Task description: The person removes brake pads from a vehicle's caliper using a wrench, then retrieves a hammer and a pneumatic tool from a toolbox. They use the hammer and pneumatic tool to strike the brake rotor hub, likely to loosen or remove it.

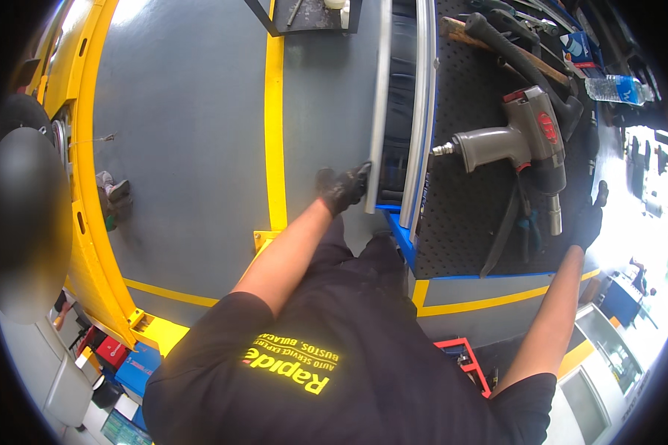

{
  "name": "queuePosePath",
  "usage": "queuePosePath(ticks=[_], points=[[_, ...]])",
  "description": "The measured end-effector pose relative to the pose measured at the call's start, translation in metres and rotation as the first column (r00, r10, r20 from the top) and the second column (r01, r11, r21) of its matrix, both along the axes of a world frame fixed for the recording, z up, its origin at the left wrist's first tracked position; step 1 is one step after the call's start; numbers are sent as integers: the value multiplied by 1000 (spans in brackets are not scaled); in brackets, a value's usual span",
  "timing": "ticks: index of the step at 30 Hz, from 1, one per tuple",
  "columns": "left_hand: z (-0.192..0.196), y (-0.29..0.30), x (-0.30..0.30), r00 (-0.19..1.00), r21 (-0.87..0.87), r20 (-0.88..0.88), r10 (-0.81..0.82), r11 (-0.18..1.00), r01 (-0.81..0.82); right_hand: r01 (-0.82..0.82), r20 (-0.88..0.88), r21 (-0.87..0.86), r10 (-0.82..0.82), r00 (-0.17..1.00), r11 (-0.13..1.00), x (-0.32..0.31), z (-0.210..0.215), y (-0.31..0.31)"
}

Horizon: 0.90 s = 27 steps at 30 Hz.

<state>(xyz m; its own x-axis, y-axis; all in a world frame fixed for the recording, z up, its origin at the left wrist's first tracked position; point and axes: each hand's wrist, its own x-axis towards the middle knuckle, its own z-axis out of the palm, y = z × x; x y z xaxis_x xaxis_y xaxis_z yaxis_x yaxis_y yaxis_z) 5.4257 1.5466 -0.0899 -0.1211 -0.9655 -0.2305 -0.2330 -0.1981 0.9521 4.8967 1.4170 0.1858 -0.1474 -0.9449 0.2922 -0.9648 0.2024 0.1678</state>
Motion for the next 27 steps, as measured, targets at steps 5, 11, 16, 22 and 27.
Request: queuePosePath(ticks=[5,11,16,22,27], points=[[9,18,102,879,-272,477,1,951,147,75,5,29,-75,997,997,-4,-4,-3],[38,32,162,901,163,131,413,888,-431,98,52,21,-99,994,995,5,-3,-4],[93,15,154,730,-148,514,450,885,-442,12,11,-29,-11,1000,1000,-9,-9,0],[107,12,135,627,59,691,-360,892,448,159,57,88,-164,985,983,5,0,-5],[117,1,149,636,136,635,-438,874,465,-48,37,-39,49,998,998,-12,-10,-3]])
